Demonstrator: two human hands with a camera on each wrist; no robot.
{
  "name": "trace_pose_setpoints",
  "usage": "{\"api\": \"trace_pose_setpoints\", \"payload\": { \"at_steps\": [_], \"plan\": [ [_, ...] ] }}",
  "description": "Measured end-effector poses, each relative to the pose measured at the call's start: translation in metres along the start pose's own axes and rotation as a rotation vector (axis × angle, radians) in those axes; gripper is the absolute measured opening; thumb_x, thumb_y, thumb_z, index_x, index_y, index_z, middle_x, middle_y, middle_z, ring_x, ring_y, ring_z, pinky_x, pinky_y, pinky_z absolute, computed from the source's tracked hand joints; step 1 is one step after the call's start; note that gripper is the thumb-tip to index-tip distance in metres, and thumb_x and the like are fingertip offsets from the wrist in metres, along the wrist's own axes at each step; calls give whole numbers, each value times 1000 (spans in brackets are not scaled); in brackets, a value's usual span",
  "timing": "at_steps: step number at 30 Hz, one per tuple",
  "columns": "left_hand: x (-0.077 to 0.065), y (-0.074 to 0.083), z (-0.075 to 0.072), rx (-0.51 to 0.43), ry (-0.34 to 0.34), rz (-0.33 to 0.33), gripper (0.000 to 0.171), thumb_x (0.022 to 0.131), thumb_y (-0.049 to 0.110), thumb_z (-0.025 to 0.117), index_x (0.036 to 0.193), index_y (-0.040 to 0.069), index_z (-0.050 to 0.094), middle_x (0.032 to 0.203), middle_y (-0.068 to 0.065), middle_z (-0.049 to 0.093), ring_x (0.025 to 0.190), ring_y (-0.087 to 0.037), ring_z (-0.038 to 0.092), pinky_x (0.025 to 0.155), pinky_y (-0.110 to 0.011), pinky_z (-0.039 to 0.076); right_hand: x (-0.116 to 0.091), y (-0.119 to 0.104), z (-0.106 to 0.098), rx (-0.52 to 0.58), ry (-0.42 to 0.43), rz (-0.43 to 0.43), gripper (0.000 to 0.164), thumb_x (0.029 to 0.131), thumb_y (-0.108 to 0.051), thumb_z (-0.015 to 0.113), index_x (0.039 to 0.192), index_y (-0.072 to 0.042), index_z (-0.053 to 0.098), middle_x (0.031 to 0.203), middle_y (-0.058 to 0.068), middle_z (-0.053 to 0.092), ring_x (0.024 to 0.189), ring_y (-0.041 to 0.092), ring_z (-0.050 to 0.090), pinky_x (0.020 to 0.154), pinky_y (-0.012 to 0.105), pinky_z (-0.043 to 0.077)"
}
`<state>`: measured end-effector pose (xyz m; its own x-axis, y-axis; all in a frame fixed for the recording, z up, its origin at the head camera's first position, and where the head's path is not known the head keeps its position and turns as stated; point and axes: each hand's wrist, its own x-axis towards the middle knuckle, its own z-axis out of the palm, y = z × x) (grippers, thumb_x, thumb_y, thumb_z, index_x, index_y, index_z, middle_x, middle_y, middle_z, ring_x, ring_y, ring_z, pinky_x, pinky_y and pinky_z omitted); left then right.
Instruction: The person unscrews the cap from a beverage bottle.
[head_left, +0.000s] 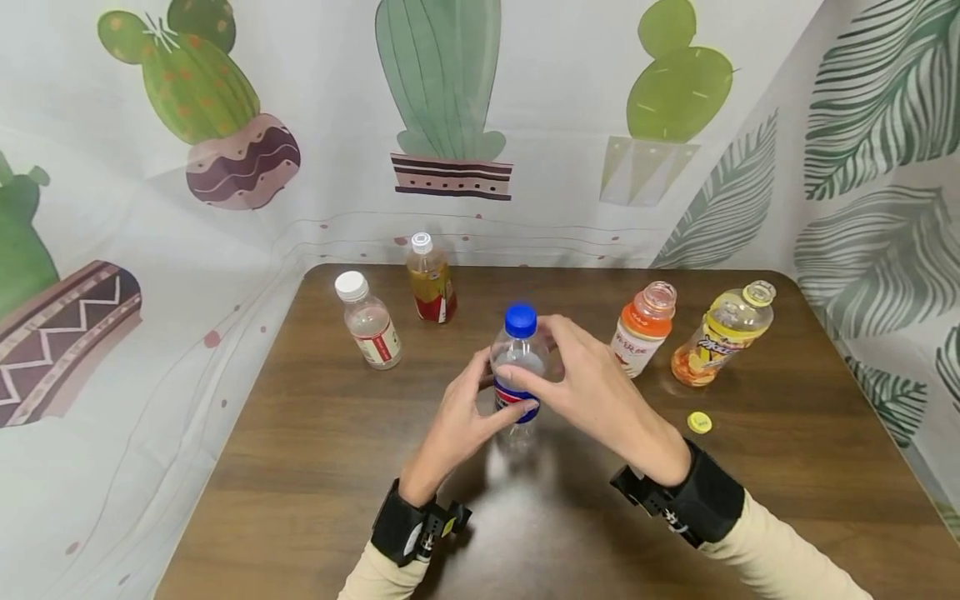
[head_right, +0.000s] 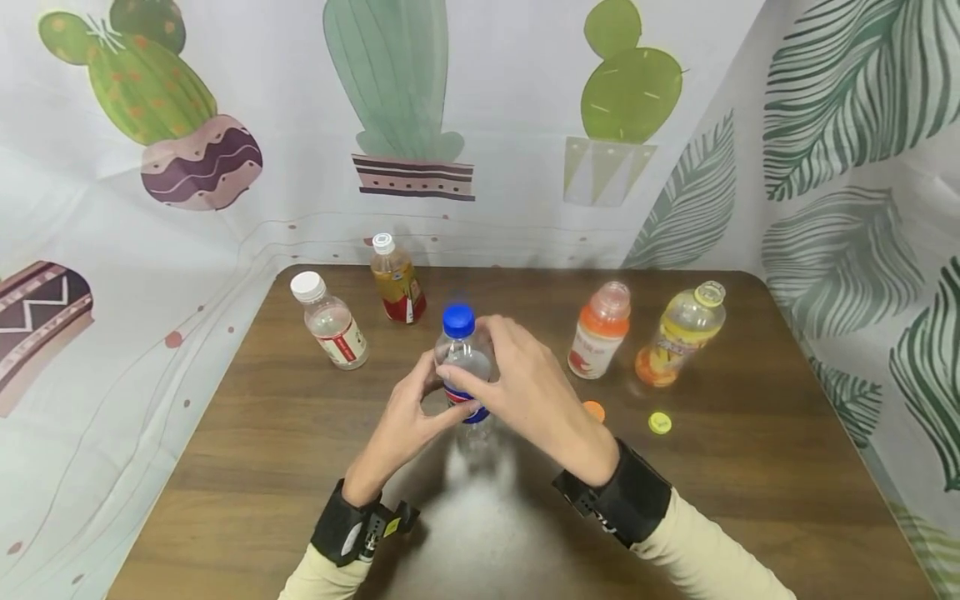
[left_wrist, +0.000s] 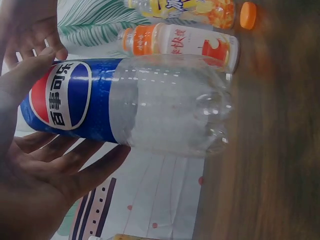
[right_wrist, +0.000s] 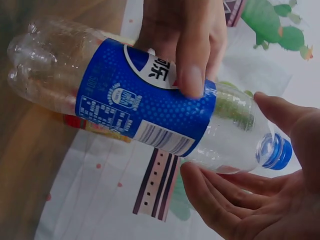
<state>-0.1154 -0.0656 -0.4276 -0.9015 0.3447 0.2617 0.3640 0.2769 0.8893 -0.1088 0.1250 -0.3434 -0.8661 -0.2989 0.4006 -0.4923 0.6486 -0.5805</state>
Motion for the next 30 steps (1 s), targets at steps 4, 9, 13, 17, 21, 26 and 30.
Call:
{"api": "trace_pose_setpoints", "payload": {
  "at_steps": [4, 9, 13, 17, 21, 26, 30],
  "plan": [
    [-2, -1, 2, 9, -20, -10, 67, 85, 29, 80, 142, 21, 44, 133, -1, 61, 120, -17, 62, 98, -39, 54, -6, 1, -1, -87, 11, -74, 56, 88, -47, 72, 125, -8, 56, 109, 5, 68, 91, 16, 65, 74, 31, 56],
    [0, 1, 4, 47, -1, 43, 65, 83, 26, 82, 137, 18, 48, 127, -5, 64, 114, -19, 65, 95, -36, 56, 2, -4, -12, -274, 136, -179, 49, 93, -48, 64, 112, -3, 59, 96, 6, 64, 81, 18, 61, 65, 32, 54],
    [1, 1, 7, 101, 13, 72, 65, 81, 23, 83, 135, 14, 49, 123, -7, 64, 111, -19, 65, 92, -34, 57, 8, -11, -17, -404, 185, -197, 39, 94, -42, 65, 91, -5, 54, 76, 2, 49, 58, 14, 44, 47, 25, 36],
    [-1, 0, 9, 192, 41, 97, 67, 79, 26, 84, 134, 13, 49, 121, -7, 65, 108, -18, 66, 88, -34, 58, 7, -18, -15, -508, 210, -116, 44, 94, -42, 66, 82, -2, 50, 66, 5, 45, 47, 19, 43, 40, 26, 31],
    [-1, -1, 9, 250, 76, 120, 68, 78, 31, 85, 134, 14, 50, 118, -6, 66, 105, -17, 66, 87, -35, 58, 5, -22, -13, -501, 200, -19, 47, 94, -42, 66, 80, 0, 48, 63, 7, 44, 43, 22, 45, 39, 28, 33],
    [0, -2, 8, 205, 87, 143, 66, 77, 26, 86, 133, 13, 53, 116, -8, 68, 104, -18, 68, 85, -30, 59, 6, -20, -13, -390, 158, -94, 37, 96, -31, 65, 84, -1, 48, 67, 6, 45, 48, 17, 45, 41, 25, 36],
    [-1, -1, 5, 170, 53, 160, 64, 79, 25, 85, 134, 12, 56, 115, -7, 69, 102, -18, 69, 85, -28, 59, 6, -14, -14, -338, 150, -216, 31, 94, -23, 69, 88, 0, 49, 71, 5, 47, 52, 14, 47, 43, 21, 38]
  ]
}}
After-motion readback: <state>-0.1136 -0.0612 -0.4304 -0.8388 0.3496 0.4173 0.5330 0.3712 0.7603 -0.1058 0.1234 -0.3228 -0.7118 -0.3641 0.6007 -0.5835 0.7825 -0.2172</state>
